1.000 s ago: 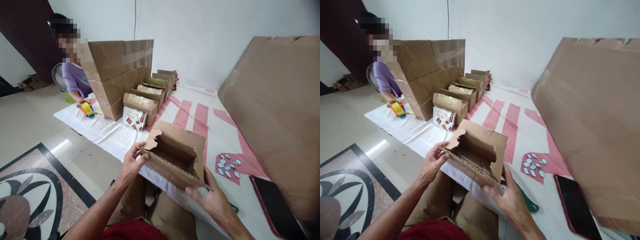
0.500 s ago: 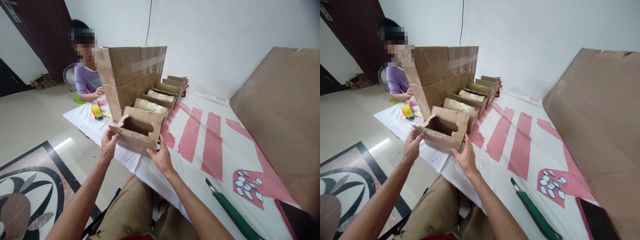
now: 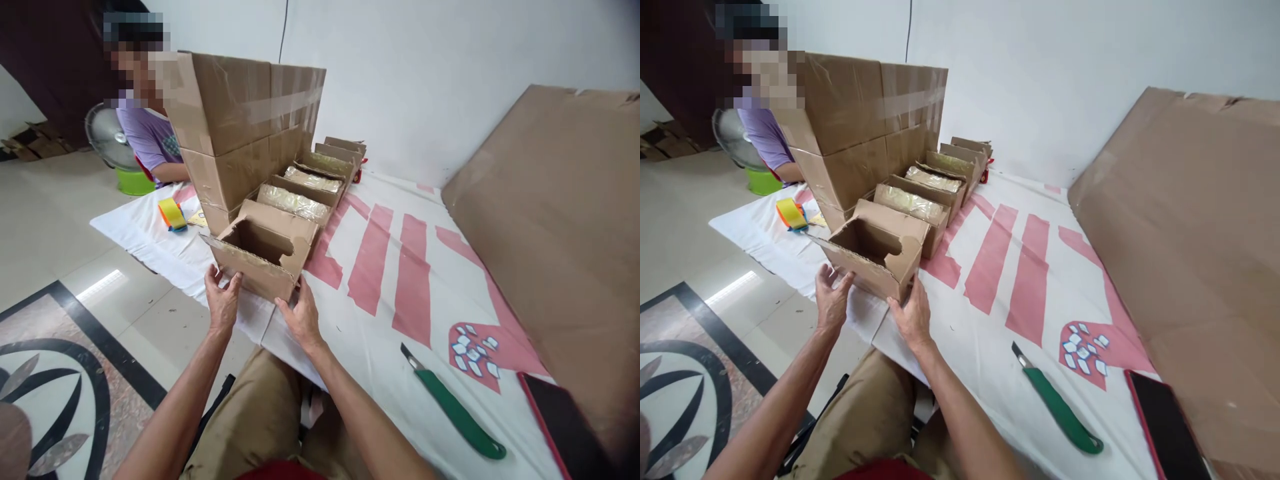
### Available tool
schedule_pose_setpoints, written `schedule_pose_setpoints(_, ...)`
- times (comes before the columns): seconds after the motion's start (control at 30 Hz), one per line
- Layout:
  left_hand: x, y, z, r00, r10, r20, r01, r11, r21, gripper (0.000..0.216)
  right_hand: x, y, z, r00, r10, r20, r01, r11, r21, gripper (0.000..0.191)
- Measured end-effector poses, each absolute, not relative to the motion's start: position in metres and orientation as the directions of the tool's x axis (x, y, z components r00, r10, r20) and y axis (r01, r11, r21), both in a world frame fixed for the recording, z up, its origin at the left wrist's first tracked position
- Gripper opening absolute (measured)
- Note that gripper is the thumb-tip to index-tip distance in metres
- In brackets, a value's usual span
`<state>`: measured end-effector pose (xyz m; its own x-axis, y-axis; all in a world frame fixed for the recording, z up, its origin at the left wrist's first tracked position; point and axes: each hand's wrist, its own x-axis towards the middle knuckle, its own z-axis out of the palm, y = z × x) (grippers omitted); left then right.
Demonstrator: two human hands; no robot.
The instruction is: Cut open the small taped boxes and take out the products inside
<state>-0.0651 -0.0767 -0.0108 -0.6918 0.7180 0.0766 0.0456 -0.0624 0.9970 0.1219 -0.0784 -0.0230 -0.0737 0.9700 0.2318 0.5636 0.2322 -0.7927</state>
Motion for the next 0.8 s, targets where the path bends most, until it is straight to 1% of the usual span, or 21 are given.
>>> schedule_pose_setpoints(0.1,-0.063,-0.073,-0.016,-0.663,0.743,0.086,0.035,-0.084,0.996,0.077,0.113,-0.080,-0.031,-0.040,0.962,0.269,0.613,0.236,-0.754,0.077)
schedule_pose_setpoints(0.23,-0.054,-0.081,-0.034,-0.604,0.789,0.110,0.042,-0.107,0.993,0.081,0.116,-0.087,-0.033,-0.058,0.958,0.281,0.621,0.254,-0.741,0.075)
schedule_pose_setpoints(0.3,-0.050,-0.087,-0.042,-0.601,0.789,0.127,0.078,-0.100,0.992,0.084,0.131,-0.097,-0.029,-0.085,0.950,0.300,0.638,0.283,-0.716,0.064)
schedule_pose_setpoints(0.4,-0.044,-0.099,-0.052,-0.591,0.782,0.198,0.181,-0.110,0.977,0.076,0.175,-0.117,-0.019,-0.112,0.939,0.326,0.686,0.310,-0.658,0.033)
schedule_pose_setpoints(0.43,-0.043,-0.102,-0.055,-0.576,0.782,0.237,0.224,-0.128,0.966,0.072,0.193,-0.124,-0.016,-0.111,0.937,0.331,0.707,0.308,-0.636,0.026)
schedule_pose_setpoints(0.5,-0.039,-0.108,-0.059,-0.533,0.777,0.335,0.329,-0.174,0.928,0.065,0.226,-0.136,-0.013,-0.100,0.938,0.333,0.754,0.290,-0.589,0.021)
schedule_pose_setpoints(0.6,-0.037,-0.112,-0.063,-0.465,0.750,0.470,0.485,-0.228,0.844,0.062,0.257,-0.145,-0.014,-0.107,0.941,0.321,0.815,0.268,-0.513,0.016)
schedule_pose_setpoints(0.7,-0.038,-0.111,-0.063,-0.420,0.740,0.526,0.574,-0.232,0.785,0.060,0.259,-0.145,-0.017,-0.130,0.945,0.301,0.856,0.260,-0.447,0.014)
schedule_pose_setpoints(0.8,-0.040,-0.111,-0.060,-0.374,0.746,0.550,0.643,-0.219,0.734,0.053,0.248,-0.139,-0.019,-0.130,0.951,0.280,0.883,0.240,-0.404,0.012)
